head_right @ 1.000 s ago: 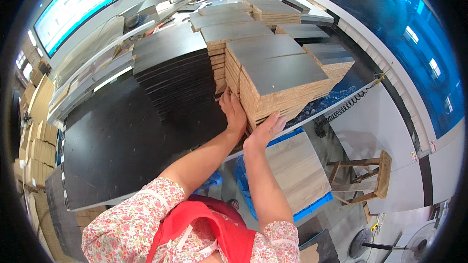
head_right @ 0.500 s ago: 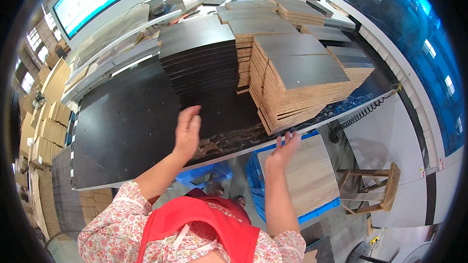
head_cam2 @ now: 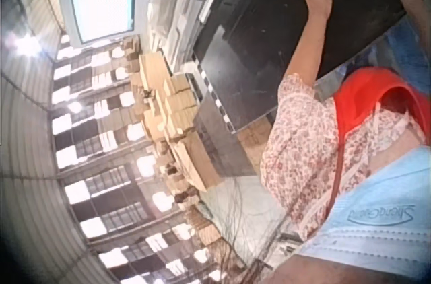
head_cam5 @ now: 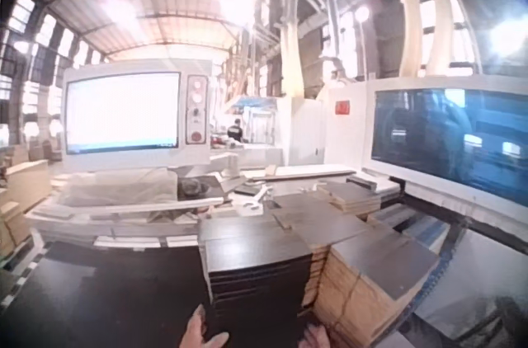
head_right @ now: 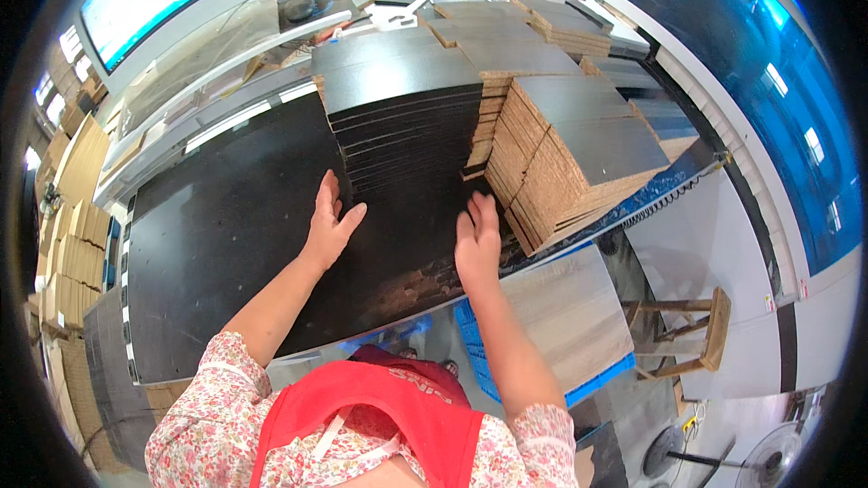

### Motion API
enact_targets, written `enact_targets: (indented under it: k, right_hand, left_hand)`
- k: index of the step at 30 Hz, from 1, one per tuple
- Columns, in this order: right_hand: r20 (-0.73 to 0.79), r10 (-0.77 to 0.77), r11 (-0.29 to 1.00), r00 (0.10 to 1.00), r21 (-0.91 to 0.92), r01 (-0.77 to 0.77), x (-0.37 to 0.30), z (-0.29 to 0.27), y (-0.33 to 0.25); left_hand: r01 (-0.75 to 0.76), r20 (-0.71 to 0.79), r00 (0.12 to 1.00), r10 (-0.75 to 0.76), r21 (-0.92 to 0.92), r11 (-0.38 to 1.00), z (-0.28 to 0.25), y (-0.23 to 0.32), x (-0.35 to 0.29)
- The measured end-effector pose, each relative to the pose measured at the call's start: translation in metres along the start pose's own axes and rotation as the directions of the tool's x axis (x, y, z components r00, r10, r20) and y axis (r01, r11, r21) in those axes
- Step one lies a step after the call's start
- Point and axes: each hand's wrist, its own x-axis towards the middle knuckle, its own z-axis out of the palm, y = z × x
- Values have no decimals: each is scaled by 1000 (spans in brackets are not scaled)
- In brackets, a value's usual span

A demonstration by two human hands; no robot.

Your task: The person stacks black wood panels on a conveyor, moves stacks of panels to a large pile on the floor, and uses a handheld air nozzle to clean the panels and work surface.

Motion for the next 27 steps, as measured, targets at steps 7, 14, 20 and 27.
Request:
enact_targets:
  k: [7, 14, 20, 27]
  right_hand:
    - [-30, 26, 990, 999, -138, -30, 61, 40, 28]
    - [-54, 167, 980, 984, -102, -172, 52, 50, 18]
    - [-54, 257, 961, 965, 118, -249, 16, 69, 7]
    - [164, 240, 939, 957, 211, -271, 1, 90, -9]
  left_hand:
    - [30, 81, 997, -4, -331, 943, -5, 2, 15]
    - [114, -202, 955, -215, -421, 900, -46, -21, 64]
    - [236, 67, 969, -237, -519, 822, -87, -55, 205]
    - [485, 499, 833, -240, -449, 751, -49, -25, 236]
